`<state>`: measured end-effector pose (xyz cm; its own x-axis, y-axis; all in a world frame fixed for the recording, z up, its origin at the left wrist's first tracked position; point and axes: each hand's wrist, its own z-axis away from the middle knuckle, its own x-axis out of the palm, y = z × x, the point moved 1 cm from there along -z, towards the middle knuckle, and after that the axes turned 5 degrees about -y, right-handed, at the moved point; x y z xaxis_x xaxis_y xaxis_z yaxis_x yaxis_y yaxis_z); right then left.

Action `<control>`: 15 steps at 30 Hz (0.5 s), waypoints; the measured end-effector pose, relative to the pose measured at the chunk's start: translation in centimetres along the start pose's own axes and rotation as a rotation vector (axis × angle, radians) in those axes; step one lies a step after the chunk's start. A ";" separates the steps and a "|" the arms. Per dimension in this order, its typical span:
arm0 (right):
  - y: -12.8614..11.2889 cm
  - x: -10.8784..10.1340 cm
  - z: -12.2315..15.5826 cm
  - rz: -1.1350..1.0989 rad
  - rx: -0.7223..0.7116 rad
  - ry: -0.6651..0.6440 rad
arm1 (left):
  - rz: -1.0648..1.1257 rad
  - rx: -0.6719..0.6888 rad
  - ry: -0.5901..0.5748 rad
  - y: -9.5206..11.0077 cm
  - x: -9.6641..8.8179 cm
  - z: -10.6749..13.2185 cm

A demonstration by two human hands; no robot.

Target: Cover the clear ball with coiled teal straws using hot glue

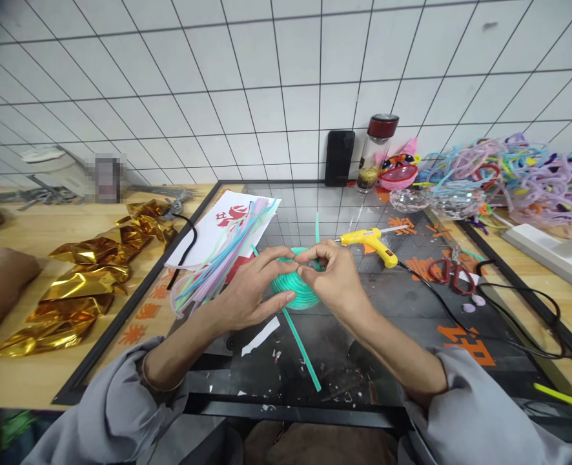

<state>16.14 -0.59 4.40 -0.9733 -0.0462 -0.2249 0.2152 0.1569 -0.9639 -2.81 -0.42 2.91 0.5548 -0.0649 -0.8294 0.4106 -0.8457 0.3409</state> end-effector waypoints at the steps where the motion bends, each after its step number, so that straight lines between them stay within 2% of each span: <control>1: -0.1 0.0 0.0 -0.006 0.019 -0.007 | 0.015 -0.005 0.001 0.0 0.0 0.0; 7: -0.5 0.2 -0.2 -0.059 0.121 -0.029 | 0.122 -0.027 0.022 0.0 0.1 0.1; 15: -0.7 0.2 -0.3 -0.078 0.134 -0.045 | 0.271 -0.045 0.065 -0.4 0.4 0.0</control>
<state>15.79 -0.44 5.09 -0.9835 -0.0979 -0.1521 0.1510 0.0179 -0.9884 -2.76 -0.12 2.49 0.6933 -0.2498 -0.6760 0.2719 -0.7780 0.5664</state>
